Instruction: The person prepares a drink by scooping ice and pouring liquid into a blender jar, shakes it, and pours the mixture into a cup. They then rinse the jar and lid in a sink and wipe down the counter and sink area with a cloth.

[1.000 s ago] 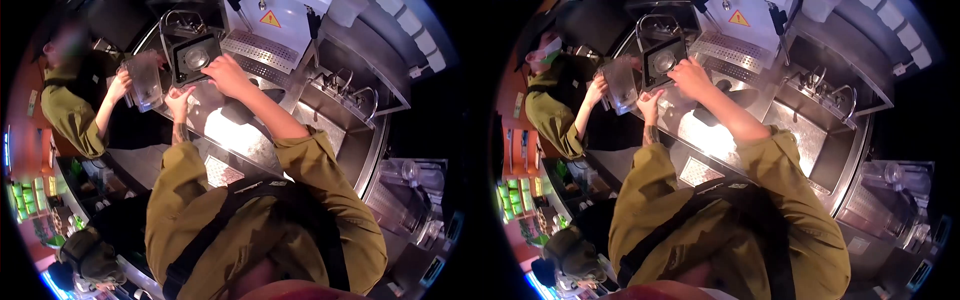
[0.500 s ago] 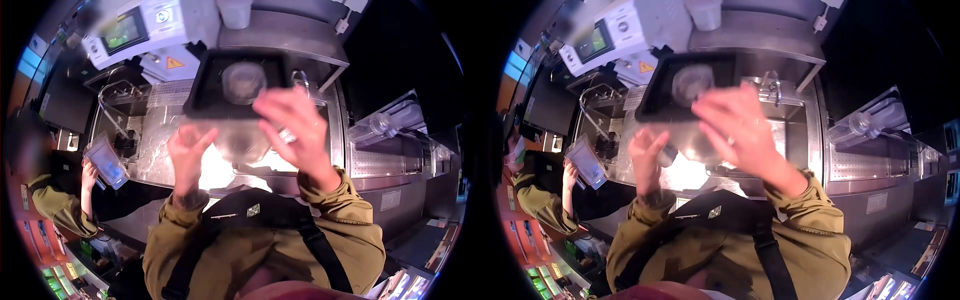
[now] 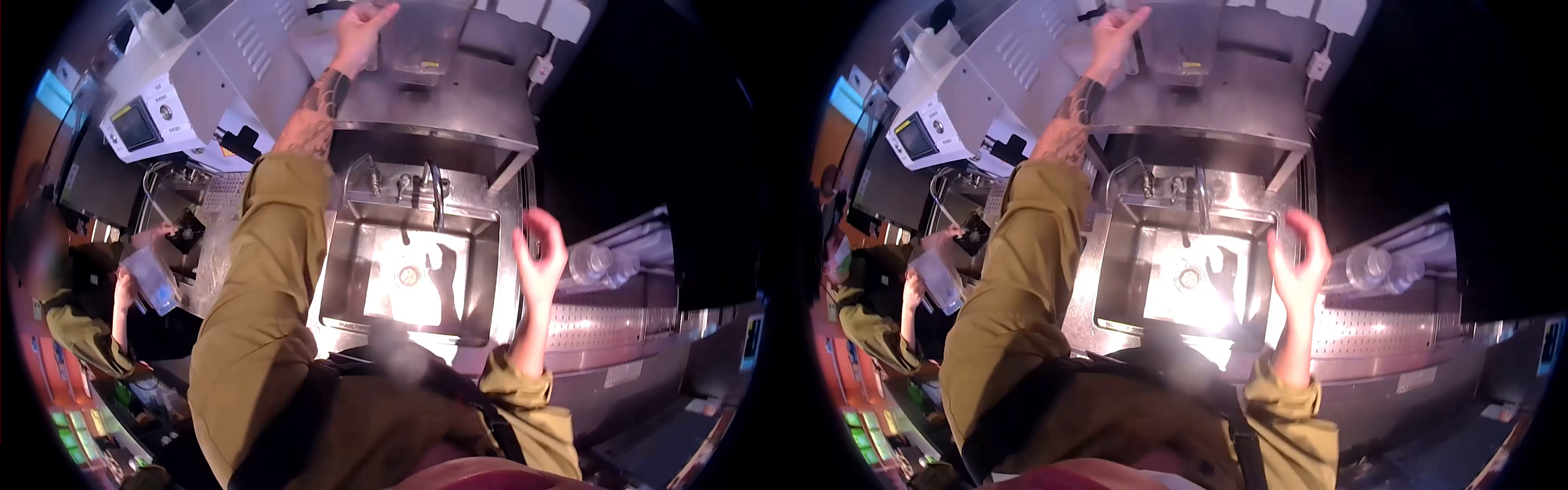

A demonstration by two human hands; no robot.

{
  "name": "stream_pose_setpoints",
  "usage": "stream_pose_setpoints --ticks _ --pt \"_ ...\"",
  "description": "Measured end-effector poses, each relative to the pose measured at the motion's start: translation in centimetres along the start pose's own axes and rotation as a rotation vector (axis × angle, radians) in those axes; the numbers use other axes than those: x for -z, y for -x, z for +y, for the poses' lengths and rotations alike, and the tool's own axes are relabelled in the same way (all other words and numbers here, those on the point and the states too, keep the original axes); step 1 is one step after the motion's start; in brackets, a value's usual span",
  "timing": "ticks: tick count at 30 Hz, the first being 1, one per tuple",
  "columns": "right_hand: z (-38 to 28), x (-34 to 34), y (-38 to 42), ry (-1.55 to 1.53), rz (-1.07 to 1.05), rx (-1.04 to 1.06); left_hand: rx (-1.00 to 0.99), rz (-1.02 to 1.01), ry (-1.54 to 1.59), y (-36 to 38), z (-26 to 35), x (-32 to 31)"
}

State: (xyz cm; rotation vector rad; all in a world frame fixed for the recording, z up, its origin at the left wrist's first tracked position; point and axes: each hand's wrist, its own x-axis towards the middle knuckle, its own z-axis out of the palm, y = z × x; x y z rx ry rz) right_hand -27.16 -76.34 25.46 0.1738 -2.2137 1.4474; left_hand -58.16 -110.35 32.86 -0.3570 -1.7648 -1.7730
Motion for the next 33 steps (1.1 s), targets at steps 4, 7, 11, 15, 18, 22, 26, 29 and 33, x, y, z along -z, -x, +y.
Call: stream_pose_setpoints --ticks 4,7,11,15,18,22,26,29,33 --pt "3.5 0.5 6.2 -0.084 -0.113 -0.281 0.026 0.007 -0.301 0.8 -3.3 0.0" --pt "3.4 -1.2 9.1 -0.126 -0.161 -0.383 -0.166 0.202 -0.631 6.6 -0.6 1.0" --pt "1.4 -6.2 11.7 -0.178 -0.299 -0.427 -0.080 -0.184 -0.226 24.6 10.8 9.1" --pt "-2.1 -12.0 13.7 -0.121 -0.464 -0.398 0.412 0.063 -0.331 40.4 10.9 25.4" --pt "-3.7 -17.8 15.9 -0.141 -0.575 -0.353 0.546 0.567 -0.811 47.4 11.7 40.3" --pt "-8.0 -27.7 19.0 -0.223 -0.679 -0.342 0.422 0.770 -0.876 46.8 17.2 51.9" --pt "-15.9 -35.9 21.3 -0.254 -0.810 -0.079 0.302 0.869 -0.895 43.6 18.3 59.0" --pt "-19.7 -42.1 21.9 -0.259 -0.830 -0.034 0.359 0.865 -1.077 43.1 15.9 62.7" --pt "-27.3 -49.8 19.4 -0.228 -0.713 0.403 0.332 0.916 -0.269 45.8 14.1 65.7"
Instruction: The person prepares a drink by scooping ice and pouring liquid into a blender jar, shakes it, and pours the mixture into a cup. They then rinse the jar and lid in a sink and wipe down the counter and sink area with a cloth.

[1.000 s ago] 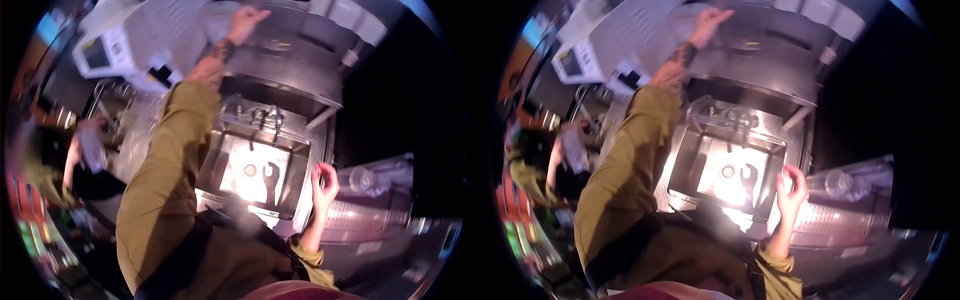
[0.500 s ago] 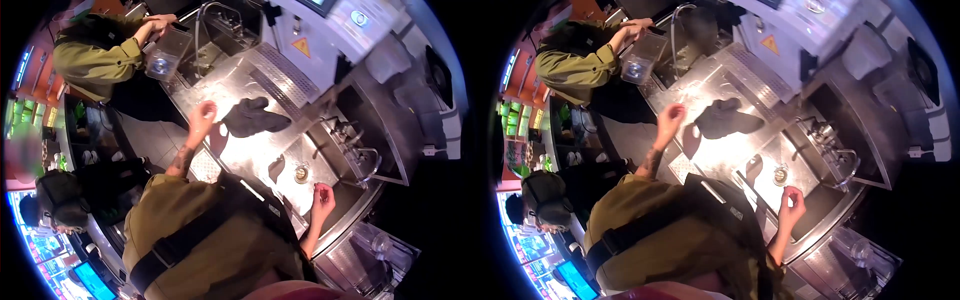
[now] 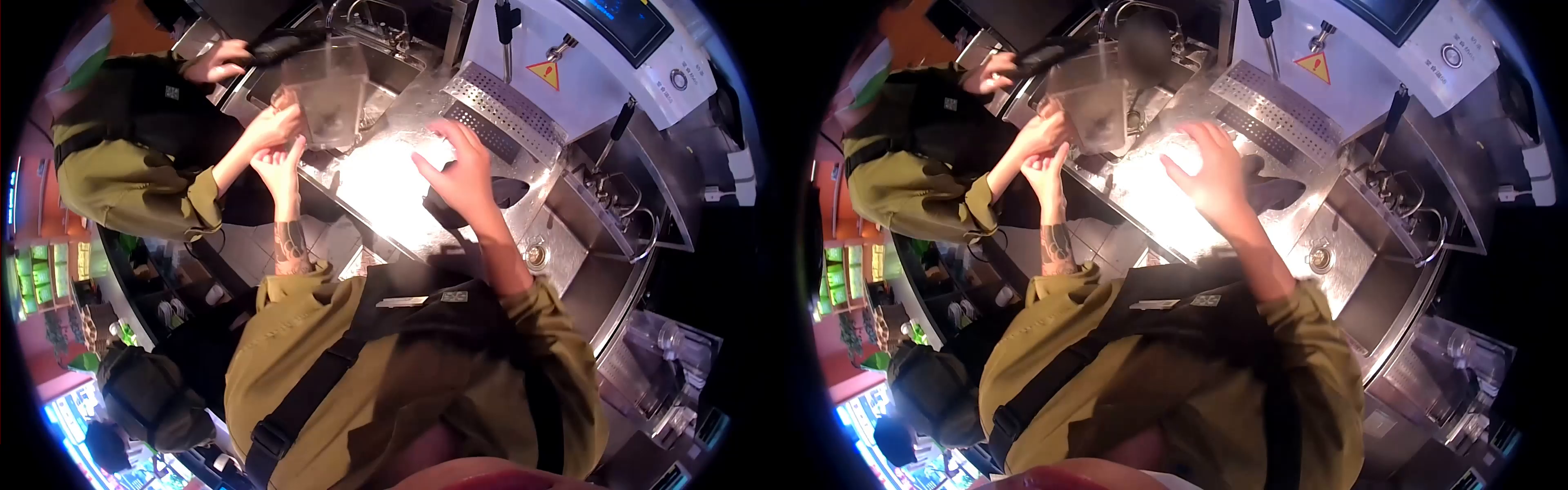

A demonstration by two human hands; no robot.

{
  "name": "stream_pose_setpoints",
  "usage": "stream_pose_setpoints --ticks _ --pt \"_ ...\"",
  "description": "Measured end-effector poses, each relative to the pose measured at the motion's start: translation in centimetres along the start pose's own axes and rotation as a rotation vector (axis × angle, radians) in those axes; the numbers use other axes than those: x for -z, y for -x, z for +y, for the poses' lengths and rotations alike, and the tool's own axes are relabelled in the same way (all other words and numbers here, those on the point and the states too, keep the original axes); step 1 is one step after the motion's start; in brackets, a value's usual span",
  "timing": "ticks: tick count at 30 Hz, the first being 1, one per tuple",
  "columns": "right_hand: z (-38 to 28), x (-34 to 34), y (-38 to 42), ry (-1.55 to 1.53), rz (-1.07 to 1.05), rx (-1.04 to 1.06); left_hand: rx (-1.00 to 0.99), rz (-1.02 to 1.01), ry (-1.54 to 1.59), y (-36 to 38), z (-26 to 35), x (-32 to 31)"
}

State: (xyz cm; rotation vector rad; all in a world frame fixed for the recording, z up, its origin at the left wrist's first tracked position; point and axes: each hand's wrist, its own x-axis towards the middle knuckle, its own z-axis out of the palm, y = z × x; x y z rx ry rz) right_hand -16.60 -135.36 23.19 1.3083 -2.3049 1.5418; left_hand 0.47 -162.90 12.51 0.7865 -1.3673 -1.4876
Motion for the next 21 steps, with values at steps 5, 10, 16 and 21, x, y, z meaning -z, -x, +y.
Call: stream_pose_setpoints --ticks 5,10,16,21 --pt "-1.9 -7.2 -5.7 0.327 -0.175 0.291 0.026 0.020 0.077 4.7 -1.0 -0.8" --pt "-0.3 -8.9 -1.3 0.349 -0.155 0.257 0.147 -0.413 0.043 5.7 -2.8 0.9" --pt "-2.0 -3.2 4.8 0.408 -0.117 0.211 0.224 -0.698 -0.210 9.0 -3.8 -1.0" --pt "-2.7 3.2 9.1 0.302 -0.053 0.148 0.034 -0.537 -0.229 15.9 -2.0 -5.1"
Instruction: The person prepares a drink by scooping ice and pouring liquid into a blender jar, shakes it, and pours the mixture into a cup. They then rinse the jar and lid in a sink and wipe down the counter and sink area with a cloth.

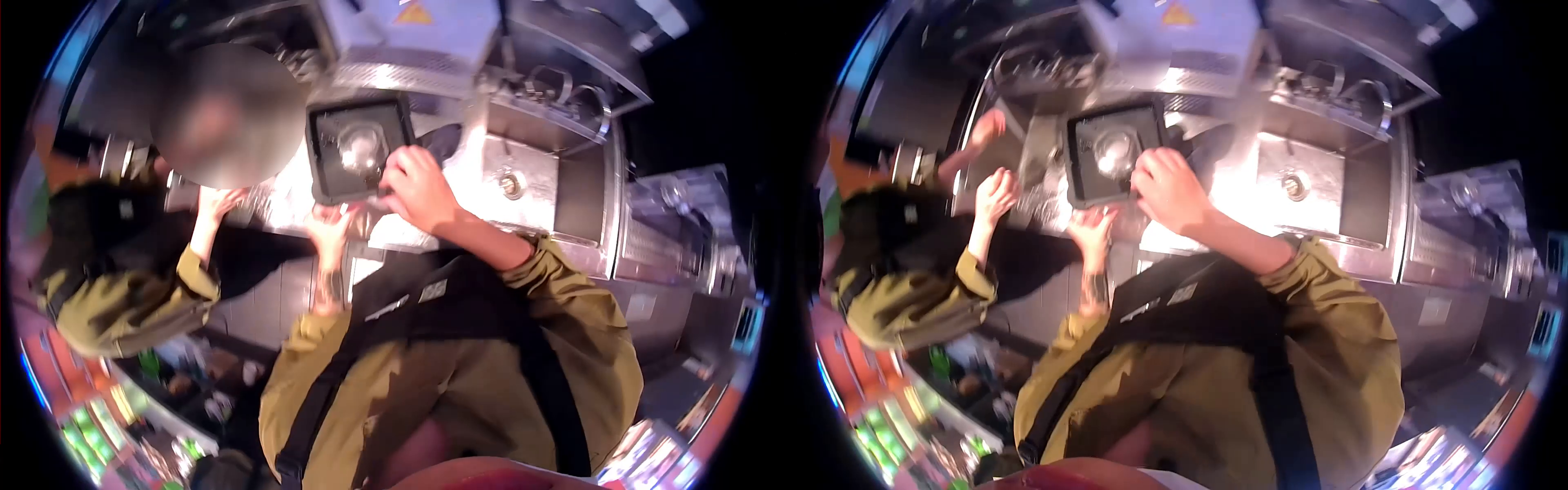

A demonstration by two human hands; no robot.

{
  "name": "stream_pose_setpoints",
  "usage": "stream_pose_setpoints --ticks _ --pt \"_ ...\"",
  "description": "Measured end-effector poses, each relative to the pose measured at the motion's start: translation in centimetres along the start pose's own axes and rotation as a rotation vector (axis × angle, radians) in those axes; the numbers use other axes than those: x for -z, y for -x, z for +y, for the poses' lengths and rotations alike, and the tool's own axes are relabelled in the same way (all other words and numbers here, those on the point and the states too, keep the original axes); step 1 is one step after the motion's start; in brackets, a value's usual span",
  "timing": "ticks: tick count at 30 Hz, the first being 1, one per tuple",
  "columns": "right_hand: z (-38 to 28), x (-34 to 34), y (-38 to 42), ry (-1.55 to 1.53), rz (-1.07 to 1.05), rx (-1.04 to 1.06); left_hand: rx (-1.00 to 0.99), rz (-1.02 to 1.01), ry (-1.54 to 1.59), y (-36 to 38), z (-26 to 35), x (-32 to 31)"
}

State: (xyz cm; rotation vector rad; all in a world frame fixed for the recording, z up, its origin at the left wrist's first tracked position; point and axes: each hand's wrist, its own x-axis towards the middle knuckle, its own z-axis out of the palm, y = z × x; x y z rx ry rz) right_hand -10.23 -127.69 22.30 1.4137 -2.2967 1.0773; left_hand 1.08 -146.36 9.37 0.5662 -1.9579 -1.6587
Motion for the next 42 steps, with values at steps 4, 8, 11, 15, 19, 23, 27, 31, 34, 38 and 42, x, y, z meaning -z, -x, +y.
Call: stream_pose_setpoints --ticks 4,8,11,15,19,23,27,31,34,38,42 --pt "-1.6 10.0 3.6 -0.108 0.026 -0.049 -0.077 -0.178 0.145 2.0 9.7 -4.7" --pt "-3.0 20.1 7.0 0.056 0.261 0.043 0.003 -0.333 0.383 4.2 19.3 -12.7" --pt "-0.8 28.6 11.7 0.006 0.660 -0.259 -0.195 -0.562 0.133 2.9 22.8 -20.2" --pt "6.1 36.9 24.3 -0.436 1.411 -0.673 -0.499 -1.055 -0.680 3.7 33.9 -30.2" --pt "16.2 33.8 36.2 -0.966 1.508 -1.045 -0.895 -1.345 -0.853 4.7 27.7 -39.5" --pt "20.0 26.6 40.2 -1.316 1.398 -1.505 -0.874 -1.476 -1.460 6.8 25.0 -44.0" --pt "20.9 25.1 39.2 -1.464 1.333 -1.448 -0.647 -1.382 -1.784 4.1 26.1 -46.8" --pt "19.1 30.6 36.2 -1.000 1.221 -1.250 -0.314 -1.595 -1.436 -0.8 29.6 -45.8" --pt "18.6 35.1 33.9 -0.670 1.046 -1.153 0.137 -1.353 -0.563 0.2 29.0 -40.9" --pt "16.2 46.7 24.9 -0.131 0.521 -0.281 -0.005 -0.753 -0.101 8.5 34.0 -43.4" --pt "15.9 55.3 15.8 0.514 0.319 0.198 -0.239 -0.599 0.049 6.5 37.0 -44.7"
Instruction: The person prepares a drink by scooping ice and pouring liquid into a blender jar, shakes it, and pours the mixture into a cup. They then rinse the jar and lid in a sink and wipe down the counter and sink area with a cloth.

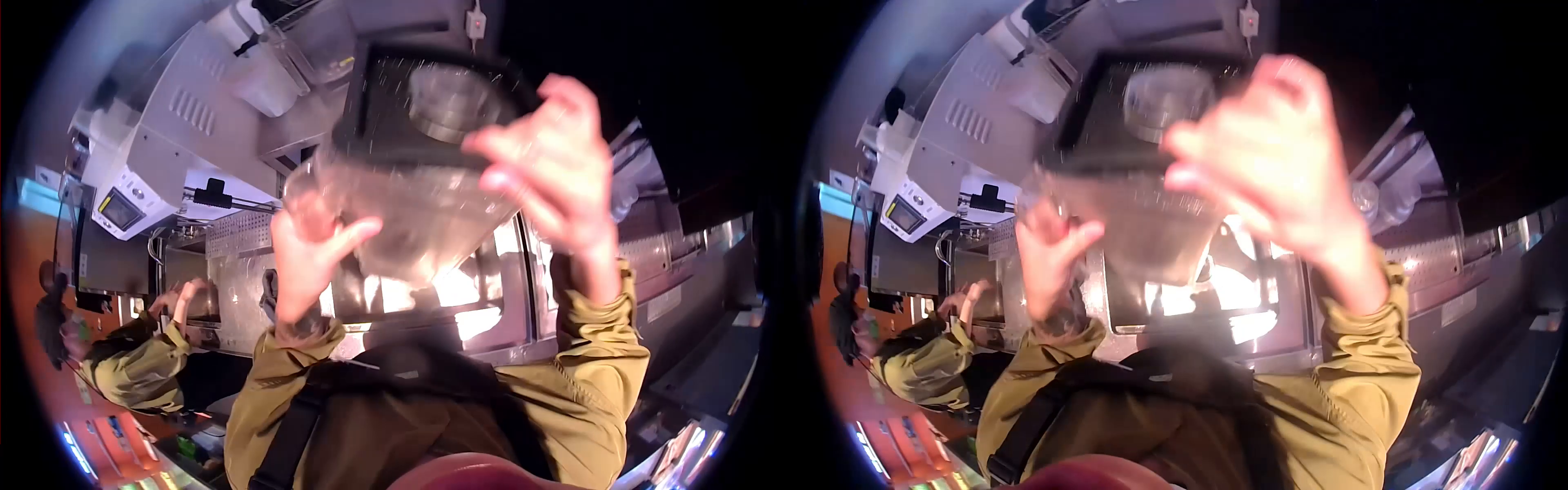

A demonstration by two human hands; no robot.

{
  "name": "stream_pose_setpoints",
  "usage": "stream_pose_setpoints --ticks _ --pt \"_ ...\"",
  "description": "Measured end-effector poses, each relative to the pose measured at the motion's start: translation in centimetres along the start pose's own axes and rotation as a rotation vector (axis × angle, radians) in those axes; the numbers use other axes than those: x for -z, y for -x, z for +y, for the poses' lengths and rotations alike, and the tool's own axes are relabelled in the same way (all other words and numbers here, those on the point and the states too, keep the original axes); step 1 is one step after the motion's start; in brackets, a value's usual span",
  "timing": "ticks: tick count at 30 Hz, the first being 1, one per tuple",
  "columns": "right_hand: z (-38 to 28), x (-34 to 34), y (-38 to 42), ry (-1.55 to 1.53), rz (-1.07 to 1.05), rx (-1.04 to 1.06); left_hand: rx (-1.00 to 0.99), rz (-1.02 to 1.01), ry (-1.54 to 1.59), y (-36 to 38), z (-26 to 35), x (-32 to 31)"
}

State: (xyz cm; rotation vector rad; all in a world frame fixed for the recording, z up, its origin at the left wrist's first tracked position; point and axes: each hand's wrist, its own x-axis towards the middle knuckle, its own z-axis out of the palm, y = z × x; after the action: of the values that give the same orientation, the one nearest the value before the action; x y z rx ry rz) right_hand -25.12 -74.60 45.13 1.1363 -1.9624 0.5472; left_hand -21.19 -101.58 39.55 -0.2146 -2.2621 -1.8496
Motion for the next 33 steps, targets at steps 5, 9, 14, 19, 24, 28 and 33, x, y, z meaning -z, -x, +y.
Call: stream_pose_setpoints --ticks 5,9,14,19,24,28,33 --pt "5.8 2.3 -8.6 0.024 -0.132 -0.249 -0.220 0.210 0.074 -11.3 -0.3 -4.7" --pt "12.8 -1.9 -9.6 0.019 -0.279 -0.290 -0.410 0.229 0.225 -20.2 -6.0 -8.0" --pt "22.4 -8.7 -8.1 -0.207 -0.272 -0.263 -0.416 0.311 0.072 -25.8 -10.9 -8.8" --pt "11.9 -11.1 -9.2 -0.019 0.114 -0.214 -0.392 0.261 0.088 -19.3 -12.9 -4.7" --pt "-13.1 -23.3 2.3 -0.822 0.134 -0.645 0.041 -0.089 -0.163 5.9 -17.5 7.7" --pt "-28.7 -41.5 8.5 -0.769 -0.728 -0.916 0.677 0.295 0.108 26.6 -22.5 16.9" --pt "-39.2 -53.9 7.5 -0.059 -0.831 -0.920 0.846 0.487 0.175 37.2 -21.3 26.6"
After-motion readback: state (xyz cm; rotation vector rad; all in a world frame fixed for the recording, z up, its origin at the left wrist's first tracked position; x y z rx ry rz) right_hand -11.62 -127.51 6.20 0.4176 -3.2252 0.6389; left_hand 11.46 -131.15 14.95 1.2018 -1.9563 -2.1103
